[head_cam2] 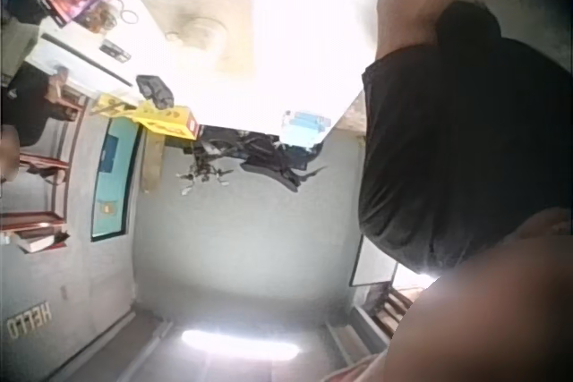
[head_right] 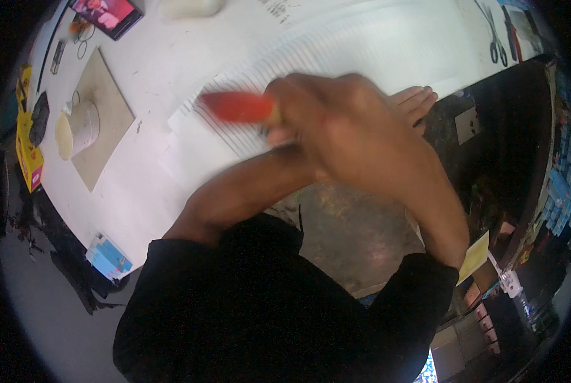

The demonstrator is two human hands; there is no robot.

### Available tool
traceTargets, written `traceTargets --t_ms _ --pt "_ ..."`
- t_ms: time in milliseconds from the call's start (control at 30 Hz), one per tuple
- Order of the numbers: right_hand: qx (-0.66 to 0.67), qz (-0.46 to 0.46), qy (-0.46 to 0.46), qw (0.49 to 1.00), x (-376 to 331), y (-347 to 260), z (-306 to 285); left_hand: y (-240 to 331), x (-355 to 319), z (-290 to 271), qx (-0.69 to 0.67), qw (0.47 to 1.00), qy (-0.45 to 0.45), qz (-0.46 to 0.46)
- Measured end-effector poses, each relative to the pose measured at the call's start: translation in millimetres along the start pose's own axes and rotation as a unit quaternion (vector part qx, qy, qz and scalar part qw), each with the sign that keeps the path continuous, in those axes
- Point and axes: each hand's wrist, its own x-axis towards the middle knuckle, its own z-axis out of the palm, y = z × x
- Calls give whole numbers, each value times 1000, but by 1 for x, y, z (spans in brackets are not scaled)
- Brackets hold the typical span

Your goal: The person aligns and stacks light blue paper sections, then rubs the spine area with a white cylindrical tool. They apply a white paste along the spine using a brush and press the sections together, preparing the book block for binding.

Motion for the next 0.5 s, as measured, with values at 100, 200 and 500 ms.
traceTargets --t_ms 100,200,500 --pt "-136 81 49 986 -2 19 -22 -11 23 -41 -123 970 -133 164" --pt "-32 58 135 989 -14 15 -32 -6 23 -31 -103 942 -283 150" --pt "-126 63 135 981 -24 36 -64 5 49 -86 43 890 -370 264"
